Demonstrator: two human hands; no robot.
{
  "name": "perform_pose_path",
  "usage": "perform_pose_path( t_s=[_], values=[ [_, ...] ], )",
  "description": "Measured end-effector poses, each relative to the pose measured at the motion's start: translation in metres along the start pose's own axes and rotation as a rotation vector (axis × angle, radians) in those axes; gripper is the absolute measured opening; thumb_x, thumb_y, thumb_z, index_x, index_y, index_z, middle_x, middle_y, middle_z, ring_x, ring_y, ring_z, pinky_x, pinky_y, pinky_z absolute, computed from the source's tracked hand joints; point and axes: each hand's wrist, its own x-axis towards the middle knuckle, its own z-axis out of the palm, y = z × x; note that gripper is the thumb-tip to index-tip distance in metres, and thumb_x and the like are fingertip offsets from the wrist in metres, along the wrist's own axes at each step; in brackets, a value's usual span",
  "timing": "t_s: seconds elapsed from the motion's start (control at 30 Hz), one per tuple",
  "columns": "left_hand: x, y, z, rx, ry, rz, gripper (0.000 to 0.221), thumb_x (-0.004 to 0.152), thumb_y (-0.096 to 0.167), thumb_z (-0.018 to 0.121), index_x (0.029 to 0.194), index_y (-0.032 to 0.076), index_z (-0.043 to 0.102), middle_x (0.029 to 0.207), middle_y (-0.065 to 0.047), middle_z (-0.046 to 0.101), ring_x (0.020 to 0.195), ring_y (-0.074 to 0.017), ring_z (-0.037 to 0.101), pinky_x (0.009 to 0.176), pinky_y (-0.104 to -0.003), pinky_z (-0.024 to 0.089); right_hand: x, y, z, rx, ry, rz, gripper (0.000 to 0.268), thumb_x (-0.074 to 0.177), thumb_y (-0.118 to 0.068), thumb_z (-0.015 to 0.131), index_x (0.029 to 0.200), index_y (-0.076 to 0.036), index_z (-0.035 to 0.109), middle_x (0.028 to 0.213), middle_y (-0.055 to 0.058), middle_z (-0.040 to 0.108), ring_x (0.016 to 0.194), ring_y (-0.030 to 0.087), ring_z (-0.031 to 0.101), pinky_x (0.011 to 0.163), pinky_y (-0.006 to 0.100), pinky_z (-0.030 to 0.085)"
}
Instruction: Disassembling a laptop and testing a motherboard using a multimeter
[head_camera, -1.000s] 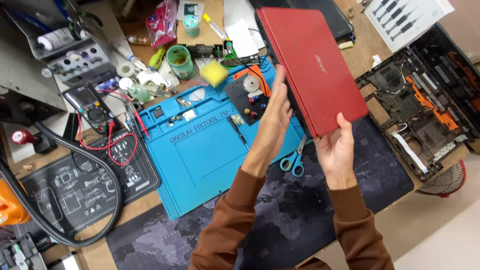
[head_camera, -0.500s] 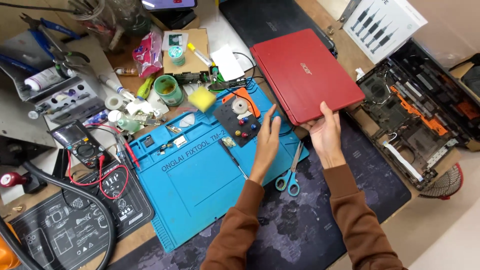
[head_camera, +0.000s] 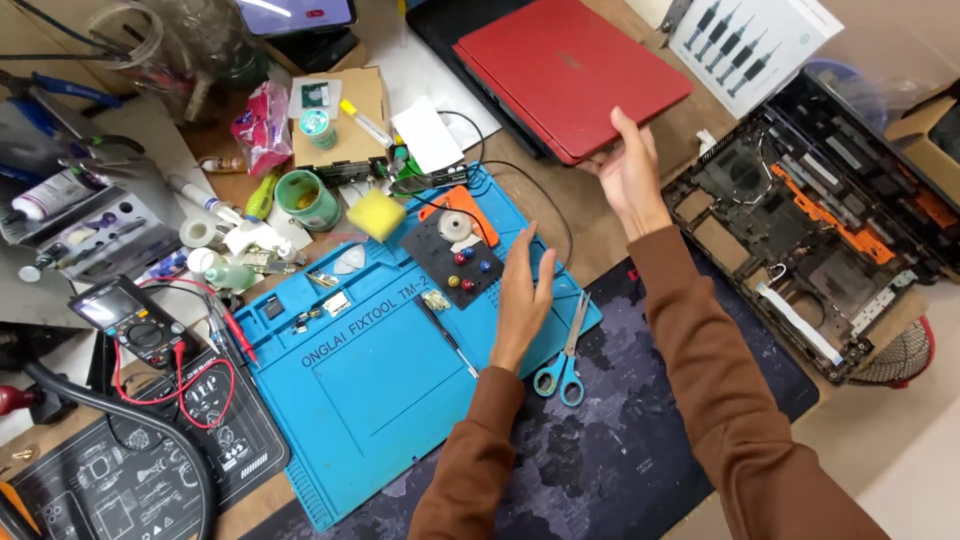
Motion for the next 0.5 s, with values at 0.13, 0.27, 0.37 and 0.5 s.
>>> perform_pose_path(
  t_s=[0.13, 0.27, 0.37, 0.5],
  values=[
    [0.002, 0.001, 0.001, 0.035, -0.013, -0.02, 0.051, 0.112, 0.029, 0.038, 0.154, 0.0, 0.033, 0.148, -0.031, 0.041, 0.144, -0.0501, 0.034, 0.118, -0.067, 0.029, 0.029, 0.002, 0.003, 0.036, -0.031, 0.006, 0.033, 0.095, -0.036, 0.073, 0.12, -0.023, 0.055, 0.113, 0.016, 0.077, 0.088, 0.044, 0.079, 0.074, 0.062, 0.069],
    [0.002, -0.001, 0.004, 0.051, -0.024, -0.072, 0.057, 0.108, 0.037, 0.04, 0.153, 0.002, 0.035, 0.153, -0.024, 0.041, 0.147, -0.0425, 0.033, 0.119, -0.059, 0.029, 0.033, 0.0, 0.022, 0.013, -0.01, 0.027, 0.037, 0.093, -0.033, 0.071, 0.123, -0.022, 0.052, 0.115, 0.013, 0.074, 0.086, 0.039, 0.078, 0.071, 0.056, 0.068],
    [0.003, -0.002, 0.003, 0.025, 0.003, -0.109, 0.061, 0.105, 0.043, 0.041, 0.152, 0.003, 0.038, 0.157, -0.018, 0.041, 0.15, -0.0345, 0.034, 0.12, -0.05, 0.033, 0.04, 0.0, 0.036, -0.005, 0.005, 0.033, 0.041, 0.091, -0.03, 0.069, 0.124, -0.017, 0.048, 0.119, 0.014, 0.073, 0.082, 0.035, 0.078, 0.067, 0.052, 0.068],
    [0.004, -0.001, 0.003, -0.002, 0.011, -0.123, 0.061, 0.105, 0.043, 0.042, 0.151, 0.003, 0.04, 0.156, -0.017, 0.043, 0.149, -0.0335, 0.037, 0.119, -0.049, 0.034, 0.052, 0.002, 0.04, 0.03, -0.019, 0.076, 0.042, 0.092, -0.026, 0.069, 0.124, -0.016, 0.045, 0.128, 0.016, 0.07, 0.101, 0.039, 0.078, 0.071, 0.053, 0.069]
  ],
)
